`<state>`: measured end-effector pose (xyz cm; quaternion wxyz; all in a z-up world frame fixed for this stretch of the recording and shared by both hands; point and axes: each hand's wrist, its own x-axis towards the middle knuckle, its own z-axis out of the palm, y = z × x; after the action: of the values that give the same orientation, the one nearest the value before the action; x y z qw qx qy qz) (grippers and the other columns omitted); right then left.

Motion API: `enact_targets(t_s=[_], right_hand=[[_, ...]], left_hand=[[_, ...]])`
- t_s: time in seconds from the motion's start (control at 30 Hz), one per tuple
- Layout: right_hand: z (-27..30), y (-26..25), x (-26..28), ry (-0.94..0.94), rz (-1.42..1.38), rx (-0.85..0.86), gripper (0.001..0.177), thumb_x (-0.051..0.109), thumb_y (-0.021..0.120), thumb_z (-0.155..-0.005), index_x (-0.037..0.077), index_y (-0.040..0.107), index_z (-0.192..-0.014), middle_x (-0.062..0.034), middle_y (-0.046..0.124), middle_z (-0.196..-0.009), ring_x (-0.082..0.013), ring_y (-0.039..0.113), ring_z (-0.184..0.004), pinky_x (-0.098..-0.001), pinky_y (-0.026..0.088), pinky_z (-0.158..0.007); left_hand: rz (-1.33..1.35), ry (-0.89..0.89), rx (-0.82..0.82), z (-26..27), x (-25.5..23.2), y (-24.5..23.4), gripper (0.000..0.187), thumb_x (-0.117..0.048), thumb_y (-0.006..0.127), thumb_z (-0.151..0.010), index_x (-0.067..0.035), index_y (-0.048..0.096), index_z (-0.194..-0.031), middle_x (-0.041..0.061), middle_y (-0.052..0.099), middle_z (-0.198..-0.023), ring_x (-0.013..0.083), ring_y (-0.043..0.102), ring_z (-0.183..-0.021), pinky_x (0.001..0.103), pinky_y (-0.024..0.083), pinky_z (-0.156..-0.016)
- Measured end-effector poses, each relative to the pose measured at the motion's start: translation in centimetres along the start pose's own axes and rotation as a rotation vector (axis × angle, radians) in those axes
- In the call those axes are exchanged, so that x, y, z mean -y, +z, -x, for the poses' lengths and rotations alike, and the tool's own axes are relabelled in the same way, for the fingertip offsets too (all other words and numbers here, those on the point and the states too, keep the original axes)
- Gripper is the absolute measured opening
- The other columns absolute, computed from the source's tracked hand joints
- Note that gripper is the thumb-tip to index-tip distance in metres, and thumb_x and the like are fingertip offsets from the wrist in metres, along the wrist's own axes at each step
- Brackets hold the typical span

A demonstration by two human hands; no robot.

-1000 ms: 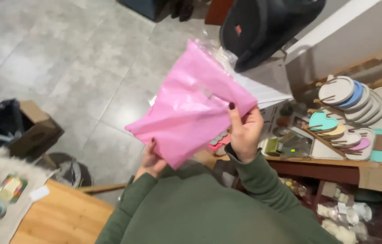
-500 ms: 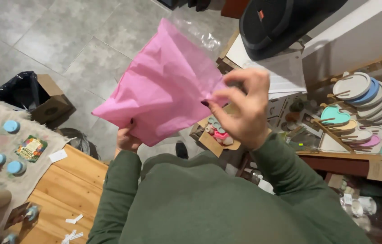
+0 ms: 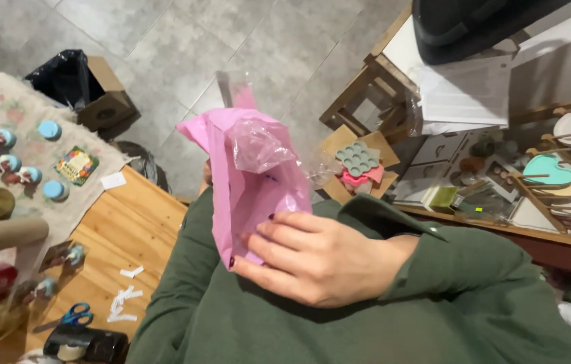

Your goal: The recorder is seen packaging several handmade products, specifically candles or figurines, into plastic bags and then placing them into a pink shipping bag.

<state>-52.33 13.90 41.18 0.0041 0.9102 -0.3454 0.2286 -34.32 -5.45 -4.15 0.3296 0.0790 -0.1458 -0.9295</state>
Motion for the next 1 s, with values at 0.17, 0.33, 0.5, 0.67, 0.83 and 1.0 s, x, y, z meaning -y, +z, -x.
enact_targets(t_s=[0.17, 0.33, 0.5, 0.67, 0.83, 1.0], right_hand=[[0.5, -1.5, 0.2, 0.097, 0.019, 0.023, 0.035, 0.022, 0.063, -0.096, 0.0, 0.069, -0.123, -0.0175, 0.07, -0.115, -0.0307, 0.069, -0.108, -0.0427, 0.054, -0.097], [1.5, -3.0, 0.0, 0.224, 0.05, -0.026, 0.038, 0.036, 0.074, -0.095, -0.002, 0.071, -0.102, -0.0167, 0.074, -0.104, -0.0297, 0.072, -0.1, -0.0456, 0.055, -0.096], [1.4, -4.0, -1.6, 0.551, 0.222, -0.32, 0.024, 0.018, 0.083, -0.088, -0.002, 0.074, -0.097, -0.0155, 0.076, -0.095, -0.0161, 0.071, -0.079, -0.0419, 0.057, -0.091], [0.2, -3.3, -2.3, 0.57, 0.271, -0.337, 0.031, 0.022, 0.086, -0.085, -0.002, 0.075, -0.102, -0.0106, 0.076, -0.09, -0.0196, 0.07, -0.08, -0.0428, 0.052, -0.088], [-0.2, -1.0, -0.6, 0.252, 0.219, -0.395, 0.016, 0.012, 0.08, -0.093, 0.002, 0.074, -0.103, -0.0152, 0.077, -0.107, -0.0237, 0.074, -0.093, -0.0366, 0.054, -0.088], [0.2, -0.7, 0.3, 0.149, -0.084, -0.048, 0.028, 0.011, 0.066, -0.089, -0.007, 0.069, -0.11, -0.0201, 0.071, -0.12, -0.0318, 0.071, -0.109, -0.0411, 0.057, -0.095]], left_hand=[[0.004, -0.01, 0.039, -0.7, -0.1, 1.0, 0.064, -0.019, 0.069, -0.095, -0.008, 0.047, -0.154, 0.01, 0.055, -0.15, 0.0323, 0.051, -0.142, 0.054, 0.041, -0.122], [0.007, -0.026, 0.091, -2.1, -0.2, 1.2, 0.067, -0.023, 0.07, -0.095, -0.007, 0.046, -0.155, 0.011, 0.054, -0.151, 0.0326, 0.051, -0.142, 0.054, 0.042, -0.121], [0.01, -0.039, 0.147, -3.1, 0.3, 1.2, 0.07, -0.028, 0.071, -0.096, -0.006, 0.044, -0.157, 0.013, 0.053, -0.152, 0.0329, 0.052, -0.142, 0.054, 0.043, -0.12], [0.01, -0.079, 0.206, -3.7, 1.1, 2.5, 0.073, -0.032, 0.072, -0.096, -0.005, 0.043, -0.159, 0.014, 0.052, -0.153, 0.0331, 0.052, -0.141, 0.054, 0.044, -0.12], [-0.001, -0.074, 0.214, -4.2, 0.9, 5.3, 0.074, -0.033, 0.072, -0.097, -0.005, 0.043, -0.159, 0.014, 0.052, -0.153, 0.0329, 0.052, -0.141, 0.053, 0.044, -0.119], [-0.015, -0.046, 0.182, -4.0, 0.7, 5.2, 0.073, -0.033, 0.072, -0.097, -0.005, 0.043, -0.158, 0.014, 0.053, -0.153, 0.0323, 0.053, -0.141, 0.052, 0.044, -0.12]])
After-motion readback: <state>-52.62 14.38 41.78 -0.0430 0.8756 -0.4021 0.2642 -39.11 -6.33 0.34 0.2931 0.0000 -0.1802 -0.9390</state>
